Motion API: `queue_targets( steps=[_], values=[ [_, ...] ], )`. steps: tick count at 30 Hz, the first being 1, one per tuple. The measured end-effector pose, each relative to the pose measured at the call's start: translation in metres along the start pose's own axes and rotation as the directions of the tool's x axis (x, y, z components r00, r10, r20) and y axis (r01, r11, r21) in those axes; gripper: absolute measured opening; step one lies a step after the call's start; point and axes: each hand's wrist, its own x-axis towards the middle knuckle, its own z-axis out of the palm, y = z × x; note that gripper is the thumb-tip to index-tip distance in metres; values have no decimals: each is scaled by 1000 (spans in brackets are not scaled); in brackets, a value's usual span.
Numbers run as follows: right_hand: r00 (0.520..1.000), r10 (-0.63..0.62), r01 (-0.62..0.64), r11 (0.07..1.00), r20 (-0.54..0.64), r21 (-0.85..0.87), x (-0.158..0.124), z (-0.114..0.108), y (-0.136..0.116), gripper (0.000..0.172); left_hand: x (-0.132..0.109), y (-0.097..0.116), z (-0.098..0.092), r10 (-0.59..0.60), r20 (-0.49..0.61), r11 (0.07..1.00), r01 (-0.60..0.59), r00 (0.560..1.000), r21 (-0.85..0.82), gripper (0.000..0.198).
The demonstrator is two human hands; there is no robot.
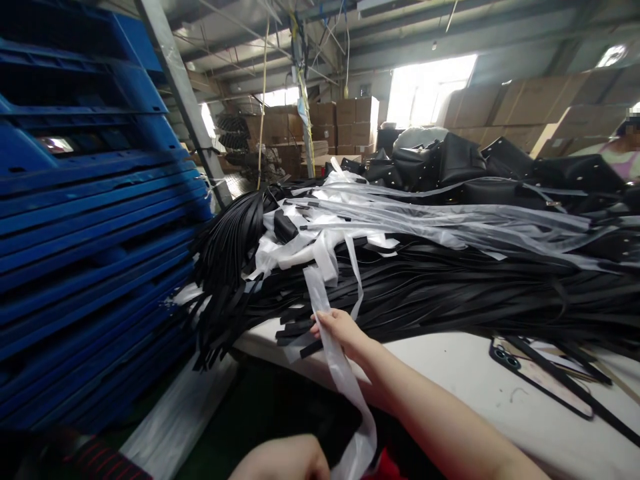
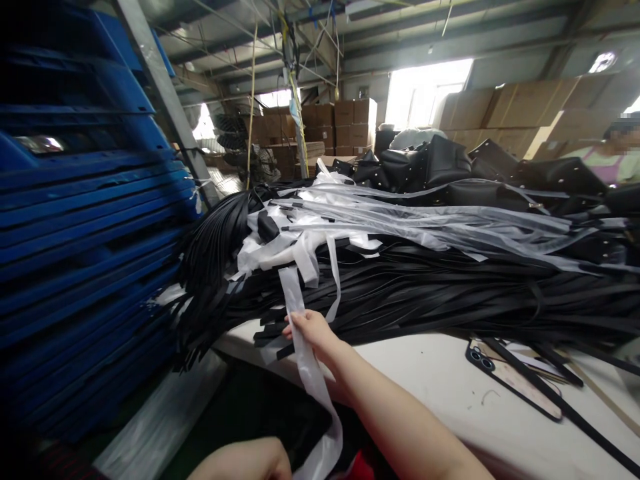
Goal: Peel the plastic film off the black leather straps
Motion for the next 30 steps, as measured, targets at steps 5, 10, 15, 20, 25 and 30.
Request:
queue_targets(
  steps=[5, 10, 15, 20, 25, 30],
  values=[
    [998, -67, 67, 995, 0, -72, -25, -8, 10, 52, -19, 12, -42, 17, -657, 993, -92, 754, -80, 17],
    [995, -95, 93, 986, -8, -137, -58, -20, 19, 53, -21, 33, -73, -18, -876, 862, -437, 481, -258, 30],
    [994, -104, 112, 943, 40, -312, -81, -37, 31, 49, -18, 55, -71, 44, -856, 818, -511, 515, -265, 30],
    [994, -102, 112, 919, 47, -378, -85, -50, 44, 54, -15, 81, -55, 252, -701, 845, -505, 667, -177, 22],
    [997, -81, 80, 923, 13, -376, -88, -59, 47, 56, -7, 90, -53, 176, -790, 804, -549, 588, -229, 27],
    [999, -38, 38, 932, 9, -362, -94, -67, 44, 59, -6, 72, -78, 94, -917, 762, -621, 389, -185, 15]
  ],
)
